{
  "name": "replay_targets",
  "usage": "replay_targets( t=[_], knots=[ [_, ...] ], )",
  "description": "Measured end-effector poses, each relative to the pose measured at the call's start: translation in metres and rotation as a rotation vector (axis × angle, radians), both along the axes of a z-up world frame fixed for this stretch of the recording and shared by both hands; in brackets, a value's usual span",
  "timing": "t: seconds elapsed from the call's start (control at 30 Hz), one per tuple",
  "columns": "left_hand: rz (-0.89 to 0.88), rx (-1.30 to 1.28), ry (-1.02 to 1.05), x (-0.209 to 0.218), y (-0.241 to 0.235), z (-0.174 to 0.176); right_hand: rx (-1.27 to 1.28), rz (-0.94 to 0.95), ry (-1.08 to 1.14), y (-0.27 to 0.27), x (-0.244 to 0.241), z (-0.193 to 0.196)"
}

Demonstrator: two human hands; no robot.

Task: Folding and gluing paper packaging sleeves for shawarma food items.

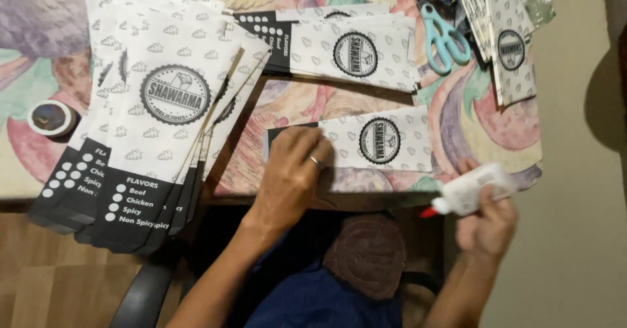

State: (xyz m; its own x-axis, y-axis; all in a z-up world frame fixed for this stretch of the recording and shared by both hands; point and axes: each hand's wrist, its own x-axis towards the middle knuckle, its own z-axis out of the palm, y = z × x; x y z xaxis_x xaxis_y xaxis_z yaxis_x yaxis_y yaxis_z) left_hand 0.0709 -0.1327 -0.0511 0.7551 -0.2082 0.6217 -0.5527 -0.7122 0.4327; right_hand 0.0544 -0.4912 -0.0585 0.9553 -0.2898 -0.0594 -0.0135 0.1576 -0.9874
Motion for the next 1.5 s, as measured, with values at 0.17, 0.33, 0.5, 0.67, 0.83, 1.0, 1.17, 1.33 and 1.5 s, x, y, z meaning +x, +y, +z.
replay_targets(
  t=[0.17,0.33,0.5,0.67,0.83,1.0,1.17,1.33,1.5],
  knots=[
    [-0.085,0.218,0.096,-0.017,-0.007,-0.009,-0.497,-0.195,0.189,-0.021,0.046,0.023],
    [-0.041,0.207,0.034,-0.04,-0.007,0.0,-1.183,-0.016,0.406,-0.01,0.091,0.047],
    [-0.08,-0.195,0.072,-0.062,0.01,0.016,-1.158,0.212,-0.517,0.071,0.125,0.058],
    [0.52,-0.194,0.217,-0.059,0.078,0.03,-1.159,0.468,-0.432,0.157,0.143,0.062],
    [0.839,-0.118,0.075,-0.044,0.136,0.043,-1.37,0.345,-0.801,0.153,0.163,0.015],
    [0.987,0.292,-0.062,-0.036,0.138,0.038,-1.283,0.287,-0.886,0.112,0.118,0.009],
    [0.379,0.115,-0.103,0.006,0.05,0.03,-1.264,0.355,-0.812,0.104,0.072,0.018],
    [0.026,0.026,-0.087,0.036,-0.003,0.015,-1.21,0.393,-0.712,0.049,0.068,0.023],
    [-0.159,0.266,0.163,0.035,0.001,0.011,-1.504,-0.005,-0.061,-0.073,0.076,0.004]
  ],
)
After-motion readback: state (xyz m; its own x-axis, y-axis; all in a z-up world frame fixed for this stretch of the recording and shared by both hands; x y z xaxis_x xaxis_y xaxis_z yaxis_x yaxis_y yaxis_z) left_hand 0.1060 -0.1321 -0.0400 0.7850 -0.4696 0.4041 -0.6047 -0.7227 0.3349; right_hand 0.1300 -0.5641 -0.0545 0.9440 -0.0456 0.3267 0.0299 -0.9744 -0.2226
